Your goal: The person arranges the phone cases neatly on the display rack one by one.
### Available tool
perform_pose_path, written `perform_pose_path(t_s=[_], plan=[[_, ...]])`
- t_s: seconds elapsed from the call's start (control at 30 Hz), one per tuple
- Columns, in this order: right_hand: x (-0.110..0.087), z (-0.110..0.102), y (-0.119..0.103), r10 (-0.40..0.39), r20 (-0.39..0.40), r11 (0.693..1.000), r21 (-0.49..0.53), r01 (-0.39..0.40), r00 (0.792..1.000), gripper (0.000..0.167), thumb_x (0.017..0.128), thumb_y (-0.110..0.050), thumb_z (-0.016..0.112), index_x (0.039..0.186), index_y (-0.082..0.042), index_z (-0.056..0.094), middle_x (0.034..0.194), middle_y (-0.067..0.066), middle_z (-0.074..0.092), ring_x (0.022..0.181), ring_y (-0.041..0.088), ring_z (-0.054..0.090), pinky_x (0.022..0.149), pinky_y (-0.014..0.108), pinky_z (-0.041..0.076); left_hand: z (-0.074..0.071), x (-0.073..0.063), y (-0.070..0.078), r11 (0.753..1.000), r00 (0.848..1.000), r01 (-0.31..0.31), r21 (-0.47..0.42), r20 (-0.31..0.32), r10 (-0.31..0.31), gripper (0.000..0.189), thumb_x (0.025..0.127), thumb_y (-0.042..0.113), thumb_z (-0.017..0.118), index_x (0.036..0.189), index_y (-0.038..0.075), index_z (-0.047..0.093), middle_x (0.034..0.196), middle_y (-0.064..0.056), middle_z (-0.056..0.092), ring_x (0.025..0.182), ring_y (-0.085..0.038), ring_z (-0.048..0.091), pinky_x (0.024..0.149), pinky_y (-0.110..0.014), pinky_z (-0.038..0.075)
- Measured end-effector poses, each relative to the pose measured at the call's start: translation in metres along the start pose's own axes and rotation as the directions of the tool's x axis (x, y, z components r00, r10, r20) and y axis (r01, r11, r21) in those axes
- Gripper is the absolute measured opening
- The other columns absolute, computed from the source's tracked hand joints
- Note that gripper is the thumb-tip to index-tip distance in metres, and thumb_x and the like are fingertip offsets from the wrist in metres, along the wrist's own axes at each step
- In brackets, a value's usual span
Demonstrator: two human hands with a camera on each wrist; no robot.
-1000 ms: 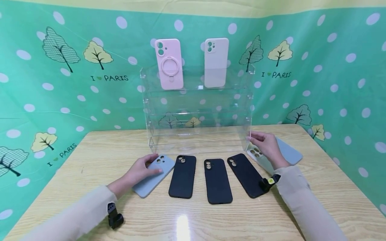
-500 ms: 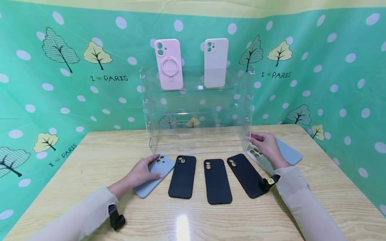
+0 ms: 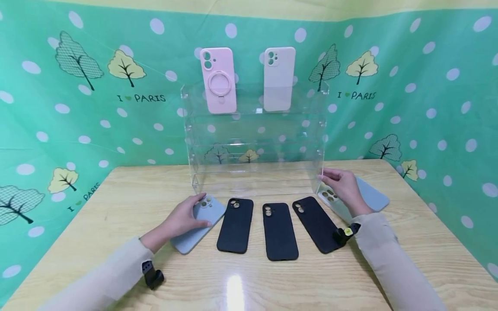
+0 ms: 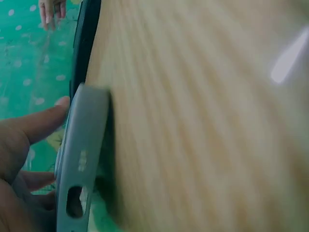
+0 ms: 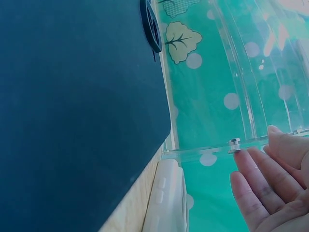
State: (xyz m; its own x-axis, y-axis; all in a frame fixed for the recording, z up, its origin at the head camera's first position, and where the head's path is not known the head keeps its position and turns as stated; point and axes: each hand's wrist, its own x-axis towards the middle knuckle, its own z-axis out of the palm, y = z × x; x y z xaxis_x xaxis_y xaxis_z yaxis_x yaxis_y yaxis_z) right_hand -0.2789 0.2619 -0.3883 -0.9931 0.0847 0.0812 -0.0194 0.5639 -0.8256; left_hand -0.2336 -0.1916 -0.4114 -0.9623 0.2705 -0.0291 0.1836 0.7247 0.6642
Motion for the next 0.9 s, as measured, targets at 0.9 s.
perform_pose_path(t_s=[0.9], plan=[[0.000, 0.000, 0.000, 0.017, 0.020, 1.000, 0.022, -0.018, 1.000, 0.048, 0.109, -0.026, 0.064, 0.149, 0.001, 0.059, 0.144, 0.026, 0.064, 0.133, 0.042, 0.064, 0.109, 0.047, 0.059, -0.067, -0.002, 0.019, 0.957, 0.996, 0.081, -0.277, 0.054, -0.068, 0.044, 0.107, 0.011, 0.063, 0.142, -0.013, 0.054, 0.108, -0.006, 0.078, 0.086, -0.004, 0.062, 0.068, -0.025, 0.053]])
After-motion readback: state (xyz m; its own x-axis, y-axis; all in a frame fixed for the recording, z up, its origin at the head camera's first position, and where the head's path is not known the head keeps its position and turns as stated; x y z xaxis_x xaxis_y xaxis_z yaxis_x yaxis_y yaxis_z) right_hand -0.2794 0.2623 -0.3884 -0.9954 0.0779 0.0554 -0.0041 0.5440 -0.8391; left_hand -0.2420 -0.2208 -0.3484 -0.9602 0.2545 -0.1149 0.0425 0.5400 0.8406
